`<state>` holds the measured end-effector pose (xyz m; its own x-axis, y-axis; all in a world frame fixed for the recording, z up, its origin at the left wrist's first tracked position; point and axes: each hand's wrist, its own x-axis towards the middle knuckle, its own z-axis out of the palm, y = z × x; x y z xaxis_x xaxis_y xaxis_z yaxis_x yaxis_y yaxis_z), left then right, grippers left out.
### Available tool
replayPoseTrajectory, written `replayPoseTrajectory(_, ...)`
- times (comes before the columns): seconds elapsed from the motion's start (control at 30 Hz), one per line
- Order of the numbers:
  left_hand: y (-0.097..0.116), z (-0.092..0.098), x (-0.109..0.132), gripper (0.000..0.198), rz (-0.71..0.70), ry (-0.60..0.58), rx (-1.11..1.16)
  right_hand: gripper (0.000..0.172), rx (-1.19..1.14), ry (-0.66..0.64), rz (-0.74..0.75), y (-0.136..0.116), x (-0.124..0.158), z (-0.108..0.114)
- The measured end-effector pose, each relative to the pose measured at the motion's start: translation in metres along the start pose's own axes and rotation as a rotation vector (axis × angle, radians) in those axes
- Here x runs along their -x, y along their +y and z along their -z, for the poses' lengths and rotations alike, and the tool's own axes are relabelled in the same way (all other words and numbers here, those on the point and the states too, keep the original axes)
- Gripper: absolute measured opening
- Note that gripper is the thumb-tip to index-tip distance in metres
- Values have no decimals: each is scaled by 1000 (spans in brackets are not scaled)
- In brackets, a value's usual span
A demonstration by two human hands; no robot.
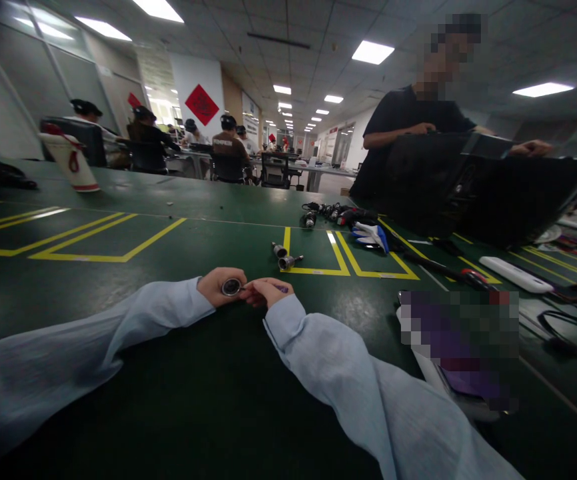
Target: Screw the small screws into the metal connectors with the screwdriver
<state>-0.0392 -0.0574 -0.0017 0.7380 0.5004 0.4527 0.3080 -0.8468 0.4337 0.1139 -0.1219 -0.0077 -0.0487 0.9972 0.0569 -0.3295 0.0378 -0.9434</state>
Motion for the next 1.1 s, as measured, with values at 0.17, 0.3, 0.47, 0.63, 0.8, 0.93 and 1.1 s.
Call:
replayPoseTrajectory(0.17,1,-1,0,16,7,10,1,14,66,53,69,-2,5,-3)
replayPoseTrajectory(0.3,2,0,0,15,-9,-8,-65,13,174,101,154,-3,11,-9)
replayPoseTrajectory(0.47,3,1,1,16,-48,-37,-86,14,104,26,62,-6,6,-4)
replayPoseTrajectory(0.63,5,-1,0,19,-68,-63,-62,17,-14,-60,-57,-7,-1,3)
replayPoseTrajectory(0.8,5,-2,1,19,-39,-45,-91,14,106,43,112,-4,7,-3)
replayPoseTrajectory(0.93,4,-1,2,17,-28,-74,-159,15,270,67,255,-2,12,-10)
replayPoseTrajectory(1.1,7,1,1,21,-52,-111,-183,15,147,-25,91,-7,5,-3)
